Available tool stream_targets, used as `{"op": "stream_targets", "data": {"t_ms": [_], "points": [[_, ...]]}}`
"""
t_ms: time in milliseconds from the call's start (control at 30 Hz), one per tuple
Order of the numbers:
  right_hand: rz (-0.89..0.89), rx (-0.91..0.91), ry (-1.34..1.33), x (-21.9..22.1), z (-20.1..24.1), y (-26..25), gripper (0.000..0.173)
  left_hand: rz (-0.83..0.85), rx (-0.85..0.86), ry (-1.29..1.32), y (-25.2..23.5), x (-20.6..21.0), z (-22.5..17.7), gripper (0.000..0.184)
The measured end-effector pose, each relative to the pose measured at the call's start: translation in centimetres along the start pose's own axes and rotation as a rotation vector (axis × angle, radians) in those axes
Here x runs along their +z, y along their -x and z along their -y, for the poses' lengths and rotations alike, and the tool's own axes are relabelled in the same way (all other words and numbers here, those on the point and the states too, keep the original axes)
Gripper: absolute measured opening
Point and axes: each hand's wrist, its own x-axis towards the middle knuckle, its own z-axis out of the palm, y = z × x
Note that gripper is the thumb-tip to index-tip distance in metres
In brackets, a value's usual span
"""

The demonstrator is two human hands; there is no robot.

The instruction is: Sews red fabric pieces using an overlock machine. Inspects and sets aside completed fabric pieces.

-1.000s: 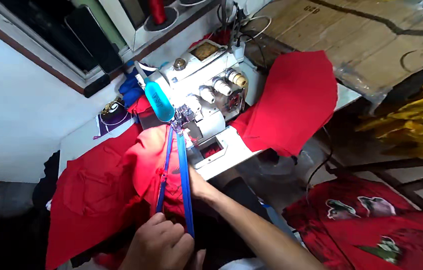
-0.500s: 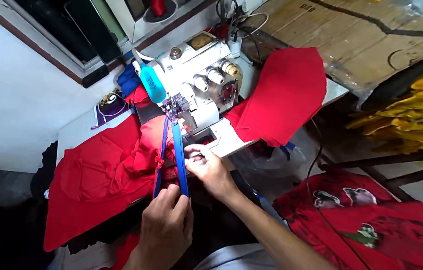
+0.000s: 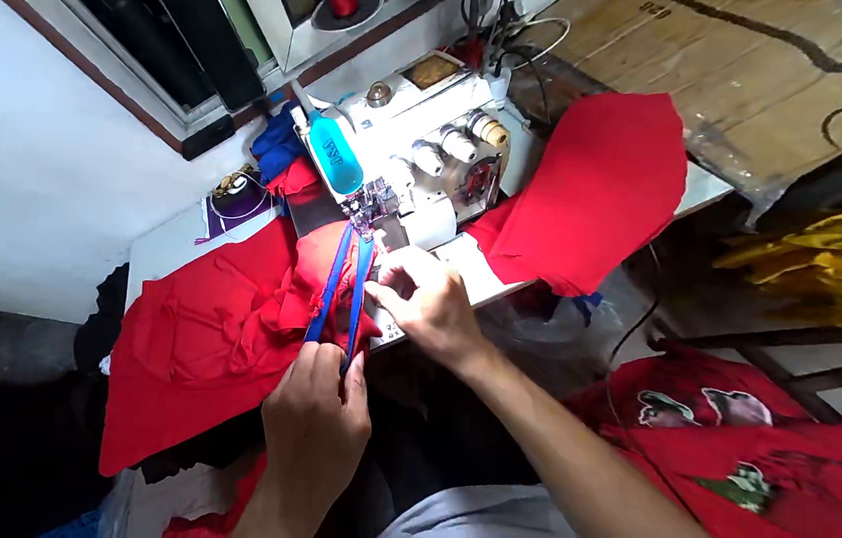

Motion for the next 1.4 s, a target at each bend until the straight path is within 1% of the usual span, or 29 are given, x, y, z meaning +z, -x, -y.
{"op": "stream_targets", "data": {"t_ms": [33, 67, 133, 200, 267, 333, 400, 433, 467, 500, 533, 567, 600, 633, 767, 833, 967, 1033, 1100, 1133, 1167, 1200, 1267, 1400], "points": [[-0.002, -0.011, -0.052, 0.1, 0.5, 1.0, 0.008, -0.009, -0.007, 0.022, -0.3, -0.1, 0.0, 0.028], [0.016, -0.069, -0.119, 0.4, 0.7, 1.8, 0.009, -0.010, -0.008, 0.030, -0.5, -0.3, 0.1, 0.028], [0.130, -0.223, -0.202, 1.0, 0.4, 2.4, 0.020, -0.007, 0.010, 0.020, -0.9, -0.5, 0.2, 0.029], [0.193, -0.269, -0.106, 0.8, -0.2, 2.3, 0.023, -0.011, 0.029, 0.004, -1.1, -0.6, 0.4, 0.030], [0.223, -0.222, 0.042, -0.2, -0.6, 2.3, 0.027, 0.019, 0.044, -0.003, -0.7, -0.5, 0.5, 0.032], [0.241, -0.092, 0.117, -1.1, -0.7, 2.5, 0.027, 0.096, 0.065, -0.027, -0.1, 0.0, 0.1, 0.031], [0.187, 0.108, 0.076, -1.1, -0.5, 2.8, 0.019, 0.159, 0.094, -0.060, 0.5, 0.7, -0.7, 0.031], [0.173, 0.240, 0.013, -1.1, -0.2, 2.8, 0.015, 0.157, 0.114, -0.078, 0.5, 0.9, -1.2, 0.030], [0.203, 0.396, -0.088, -1.2, 0.1, 2.8, 0.024, 0.140, 0.130, -0.089, 0.4, 1.0, -1.8, 0.030], [0.261, 0.590, -0.229, -1.3, 0.3, 2.7, 0.034, 0.120, 0.142, -0.096, 0.4, 0.9, -2.4, 0.031], [0.284, 0.738, -0.385, -1.2, 0.4, 2.9, 0.035, 0.102, 0.158, -0.090, 0.4, 0.9, -2.9, 0.032], [0.287, 0.801, -0.482, -1.1, 0.5, 3.4, 0.029, 0.084, 0.178, -0.079, 0.6, 1.0, -3.2, 0.032], [0.298, 0.825, -0.535, -1.3, 0.6, 4.0, 0.025, 0.075, 0.195, -0.060, 0.9, 1.3, -3.5, 0.031], [0.308, 0.842, -0.567, -1.5, 0.9, 4.9, 0.022, 0.081, 0.209, -0.034, 1.4, 1.7, -3.6, 0.030], [0.297, 0.863, -0.542, -2.6, 2.1, 7.3, 0.021, 0.154, 0.236, 0.024, 3.2, 2.5, -3.3, 0.029], [0.306, 0.839, -0.521, -2.9, 2.5, 7.8, 0.022, 0.150, 0.244, 0.059, 3.7, 2.6, -3.5, 0.029], [0.290, 0.794, -0.614, -3.5, 2.9, 8.3, 0.030, 0.111, 0.275, 0.155, 4.9, 2.9, -4.0, 0.028], [0.234, 0.828, -0.609, -3.1, 2.5, 8.1, 0.024, 0.117, 0.300, 0.238, 4.8, 2.7, -3.8, 0.027], [0.164, 0.866, -0.598, -2.7, 1.9, 8.2, 0.017, 0.116, 0.234, 0.359, 2.7, 2.7, -2.6, 0.030], [0.126, 0.864, -0.603, -2.7, 1.8, 8.4, 0.015, 0.072, 0.180, 0.346, 1.0, 3.1, -1.7, 0.031], [0.092, 0.871, -0.631, -2.9, 1.9, 8.6, 0.016, 0.027, 0.131, 0.268, -0.7, 4.0, -0.8, 0.029], [0.067, 0.888, -0.666, -3.3, 2.2, 8.7, 0.016, 0.033, 0.084, 0.195, -2.2, 5.1, 0.1, 0.031], [0.029, 0.909, -0.735, -3.6, 2.7, 8.4, 0.017, 0.130, 0.022, 0.136, -4.3, 7.3, 1.3, 0.044], [-0.020, 0.922, -0.795, -2.4, 2.2, 6.2, 0.014, 0.213, 0.009, 0.090, -6.9, 8.4, 2.3, 0.047]]}}
